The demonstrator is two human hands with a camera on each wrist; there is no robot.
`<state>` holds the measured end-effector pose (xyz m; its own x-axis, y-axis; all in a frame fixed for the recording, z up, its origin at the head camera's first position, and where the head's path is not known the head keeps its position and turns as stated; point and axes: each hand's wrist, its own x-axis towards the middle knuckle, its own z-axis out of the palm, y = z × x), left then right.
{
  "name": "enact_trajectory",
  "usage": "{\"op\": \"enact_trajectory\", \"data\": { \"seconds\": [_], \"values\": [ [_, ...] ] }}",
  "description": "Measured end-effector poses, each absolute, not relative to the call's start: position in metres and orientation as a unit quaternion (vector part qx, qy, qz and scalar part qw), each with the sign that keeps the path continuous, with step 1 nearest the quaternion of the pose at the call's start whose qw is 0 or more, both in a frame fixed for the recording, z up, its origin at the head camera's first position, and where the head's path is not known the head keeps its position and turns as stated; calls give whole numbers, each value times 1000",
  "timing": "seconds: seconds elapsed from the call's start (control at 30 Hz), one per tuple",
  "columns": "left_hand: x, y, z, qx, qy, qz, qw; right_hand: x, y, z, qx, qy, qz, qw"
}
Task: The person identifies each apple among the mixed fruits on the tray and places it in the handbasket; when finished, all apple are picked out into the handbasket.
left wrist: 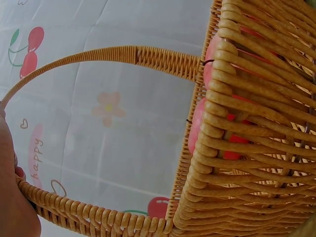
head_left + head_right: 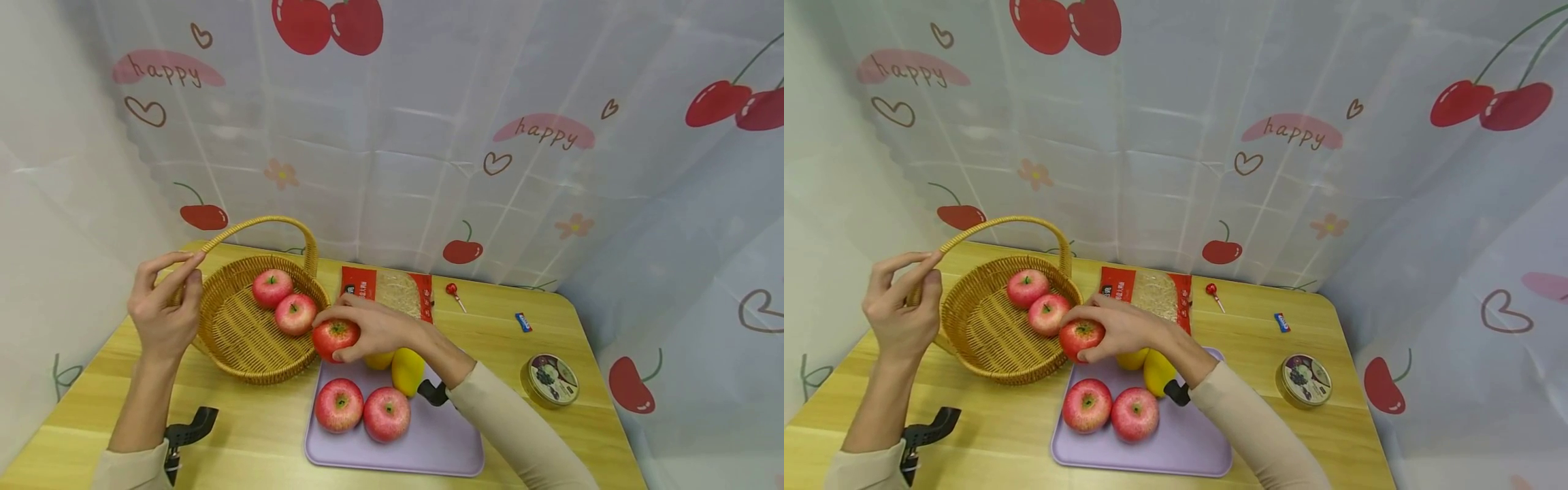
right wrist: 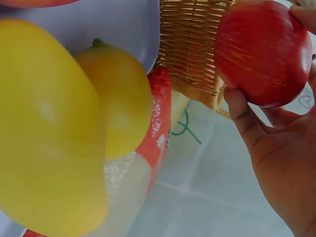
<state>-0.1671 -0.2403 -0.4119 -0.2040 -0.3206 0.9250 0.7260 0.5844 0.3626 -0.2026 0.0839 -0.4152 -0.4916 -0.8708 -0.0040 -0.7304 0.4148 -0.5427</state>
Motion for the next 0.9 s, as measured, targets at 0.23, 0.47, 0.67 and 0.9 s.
{"op": "enact_trajectory", "data": {
  "seconds": [0.23,0.47,0.67,0.9],
  "values": [
    [-167,-242,-413,-155,-653,-419,612,-204,78,-411,-485,826,-249,141],
    [-168,-242,-414,-159,-652,-421,610,-207,72,-410,-483,826,-257,136],
    [-167,-242,-413,-158,-649,-421,613,-207,65,-408,-477,826,-263,144],
    [-167,-240,-411,-162,-646,-427,612,-207,54,-407,-489,819,-262,146]
  ]
}}
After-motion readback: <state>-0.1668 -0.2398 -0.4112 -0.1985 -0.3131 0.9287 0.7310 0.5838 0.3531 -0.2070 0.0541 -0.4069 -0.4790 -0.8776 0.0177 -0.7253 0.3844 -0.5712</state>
